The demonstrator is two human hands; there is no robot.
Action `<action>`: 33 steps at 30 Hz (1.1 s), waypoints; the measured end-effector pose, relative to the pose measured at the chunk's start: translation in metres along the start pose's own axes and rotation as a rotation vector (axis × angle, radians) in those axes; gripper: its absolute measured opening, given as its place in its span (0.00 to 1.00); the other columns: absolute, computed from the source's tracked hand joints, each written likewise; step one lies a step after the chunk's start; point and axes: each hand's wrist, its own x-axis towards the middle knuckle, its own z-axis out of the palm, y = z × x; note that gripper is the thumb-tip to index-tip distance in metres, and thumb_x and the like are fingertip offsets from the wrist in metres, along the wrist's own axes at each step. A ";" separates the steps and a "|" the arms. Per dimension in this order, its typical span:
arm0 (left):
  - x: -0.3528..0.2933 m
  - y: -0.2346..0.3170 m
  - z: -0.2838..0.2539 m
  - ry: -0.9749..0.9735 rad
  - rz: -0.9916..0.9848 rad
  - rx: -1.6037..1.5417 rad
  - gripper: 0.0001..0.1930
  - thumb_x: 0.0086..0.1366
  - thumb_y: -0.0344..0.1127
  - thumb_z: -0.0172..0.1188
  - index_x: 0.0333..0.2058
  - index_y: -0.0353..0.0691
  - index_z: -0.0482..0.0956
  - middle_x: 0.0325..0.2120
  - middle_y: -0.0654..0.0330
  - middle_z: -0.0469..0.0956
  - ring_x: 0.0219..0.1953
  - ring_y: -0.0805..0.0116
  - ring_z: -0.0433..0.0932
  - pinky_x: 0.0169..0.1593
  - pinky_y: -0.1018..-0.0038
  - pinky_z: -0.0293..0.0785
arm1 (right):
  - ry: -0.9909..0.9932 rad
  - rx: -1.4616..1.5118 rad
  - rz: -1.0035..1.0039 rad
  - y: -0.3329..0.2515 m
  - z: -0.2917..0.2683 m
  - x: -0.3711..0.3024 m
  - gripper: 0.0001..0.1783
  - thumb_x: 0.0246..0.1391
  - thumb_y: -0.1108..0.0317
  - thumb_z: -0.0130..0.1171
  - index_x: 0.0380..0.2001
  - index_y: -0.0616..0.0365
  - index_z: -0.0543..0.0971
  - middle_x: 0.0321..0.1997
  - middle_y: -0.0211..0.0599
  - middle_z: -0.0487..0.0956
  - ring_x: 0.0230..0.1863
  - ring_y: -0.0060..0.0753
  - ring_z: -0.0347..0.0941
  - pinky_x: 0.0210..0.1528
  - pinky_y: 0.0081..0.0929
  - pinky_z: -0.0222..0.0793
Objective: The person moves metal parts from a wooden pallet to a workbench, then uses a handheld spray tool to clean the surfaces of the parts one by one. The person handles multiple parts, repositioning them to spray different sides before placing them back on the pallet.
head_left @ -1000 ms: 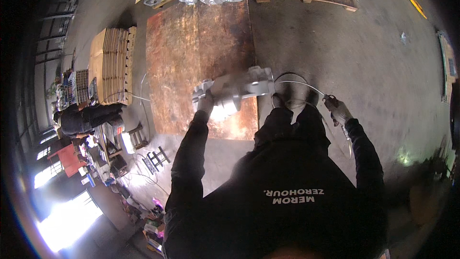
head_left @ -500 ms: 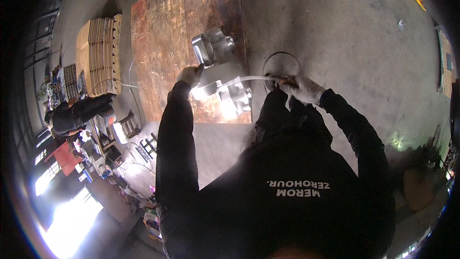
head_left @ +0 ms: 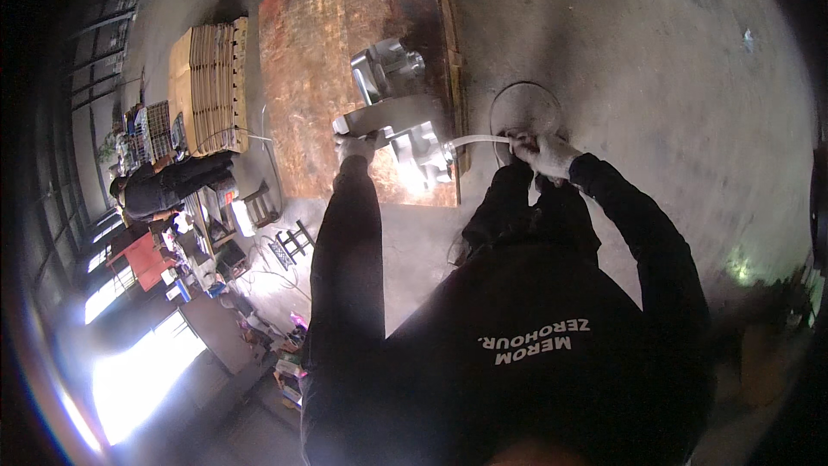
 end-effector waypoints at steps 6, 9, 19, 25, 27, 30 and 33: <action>-0.010 -0.001 -0.024 -0.031 0.022 0.059 0.52 0.41 0.62 0.75 0.54 0.31 0.60 0.51 0.42 0.73 0.54 0.47 0.74 0.56 0.59 0.72 | -0.028 0.524 0.351 0.003 0.007 -0.012 0.32 0.62 0.39 0.47 0.33 0.62 0.78 0.21 0.39 0.79 0.26 0.37 0.79 0.32 0.34 0.74; -0.020 0.013 -0.026 0.015 0.045 0.044 0.47 0.41 0.58 0.77 0.52 0.32 0.65 0.48 0.44 0.76 0.53 0.50 0.76 0.54 0.61 0.74 | -0.030 0.324 0.112 0.002 0.019 -0.027 0.27 0.64 0.44 0.47 0.39 0.60 0.78 0.26 0.36 0.80 0.35 0.31 0.79 0.37 0.28 0.74; -0.035 0.047 -0.043 -0.028 0.092 0.041 0.39 0.44 0.54 0.77 0.49 0.34 0.74 0.45 0.49 0.80 0.50 0.55 0.79 0.53 0.64 0.75 | -0.051 0.541 0.354 0.044 0.071 0.010 0.26 0.60 0.41 0.52 0.28 0.54 0.77 0.15 0.29 0.73 0.09 0.24 0.63 0.11 0.27 0.57; -0.020 0.021 -0.036 -0.054 0.166 0.086 0.44 0.45 0.60 0.73 0.52 0.31 0.70 0.47 0.46 0.79 0.51 0.55 0.79 0.54 0.65 0.75 | -0.140 0.649 0.429 0.006 0.058 0.004 0.27 0.57 0.39 0.56 0.24 0.54 0.76 0.17 0.27 0.73 0.12 0.21 0.65 0.14 0.25 0.57; -0.030 0.028 -0.045 -0.063 0.165 0.032 0.43 0.45 0.59 0.73 0.52 0.32 0.72 0.46 0.48 0.80 0.50 0.54 0.79 0.53 0.64 0.75 | -0.093 0.572 0.457 -0.010 0.057 -0.002 0.25 0.57 0.41 0.57 0.24 0.54 0.76 0.18 0.26 0.74 0.13 0.21 0.65 0.14 0.26 0.57; -0.011 0.009 -0.040 -0.070 0.168 0.111 0.39 0.47 0.60 0.72 0.50 0.35 0.76 0.47 0.49 0.80 0.50 0.54 0.79 0.53 0.63 0.75 | 0.039 0.563 0.287 -0.013 0.061 -0.010 0.22 0.60 0.46 0.55 0.29 0.55 0.78 0.18 0.26 0.73 0.13 0.24 0.66 0.15 0.26 0.60; 0.005 -0.014 -0.027 -0.044 0.168 0.108 0.37 0.47 0.60 0.71 0.48 0.37 0.78 0.47 0.49 0.80 0.50 0.55 0.79 0.53 0.62 0.75 | 0.066 0.462 0.271 0.000 0.051 -0.027 0.23 0.61 0.46 0.53 0.33 0.58 0.78 0.21 0.36 0.77 0.16 0.33 0.73 0.19 0.33 0.67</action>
